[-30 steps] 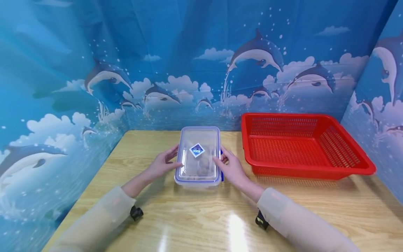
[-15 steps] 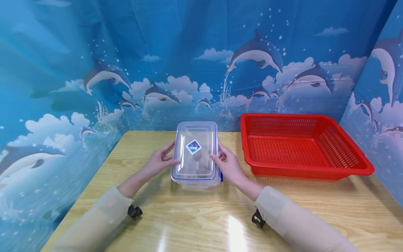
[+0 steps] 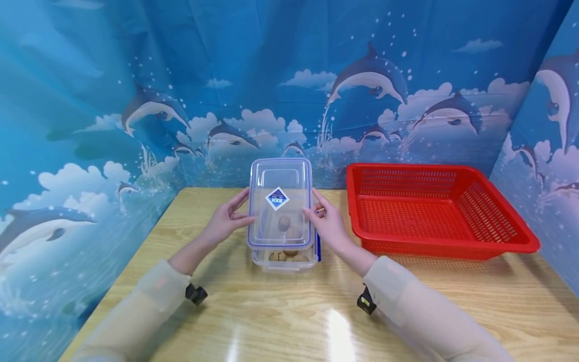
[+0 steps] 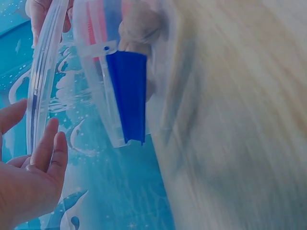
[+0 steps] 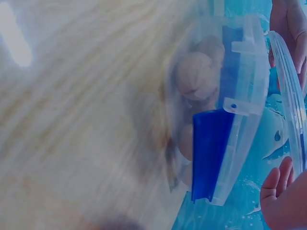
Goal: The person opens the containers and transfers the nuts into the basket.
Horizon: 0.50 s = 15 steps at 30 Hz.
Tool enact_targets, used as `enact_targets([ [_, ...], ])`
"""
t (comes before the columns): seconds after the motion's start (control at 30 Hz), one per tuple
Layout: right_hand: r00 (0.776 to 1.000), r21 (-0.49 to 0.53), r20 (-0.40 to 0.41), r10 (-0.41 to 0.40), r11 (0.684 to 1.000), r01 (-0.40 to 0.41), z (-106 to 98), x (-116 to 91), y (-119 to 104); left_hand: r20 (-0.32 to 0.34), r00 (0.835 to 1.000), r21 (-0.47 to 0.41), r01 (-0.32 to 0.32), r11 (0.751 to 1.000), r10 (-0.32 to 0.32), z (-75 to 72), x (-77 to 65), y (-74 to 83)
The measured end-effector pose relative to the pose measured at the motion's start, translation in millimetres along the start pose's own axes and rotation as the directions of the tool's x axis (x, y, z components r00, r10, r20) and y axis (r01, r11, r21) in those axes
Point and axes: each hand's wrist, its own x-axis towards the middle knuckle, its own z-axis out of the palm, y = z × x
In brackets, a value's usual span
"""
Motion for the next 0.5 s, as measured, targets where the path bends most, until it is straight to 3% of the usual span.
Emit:
enact_targets([
  [0.3,0.999,-0.033,0.038,-0.025,0.999,0.026,-0.6,9.0,-13.3,-0.041,0.998,0.026,-0.040,0.999,0.041,-10.5,2.5,8.0],
  [0.5,0.999,0.031,0.037,-0.009,0.999,0.008,5.3,14.7,-18.9,-0.078,0.993,0.021,-0.082,0.996,0.083,-18.3,3.3,5.5],
])
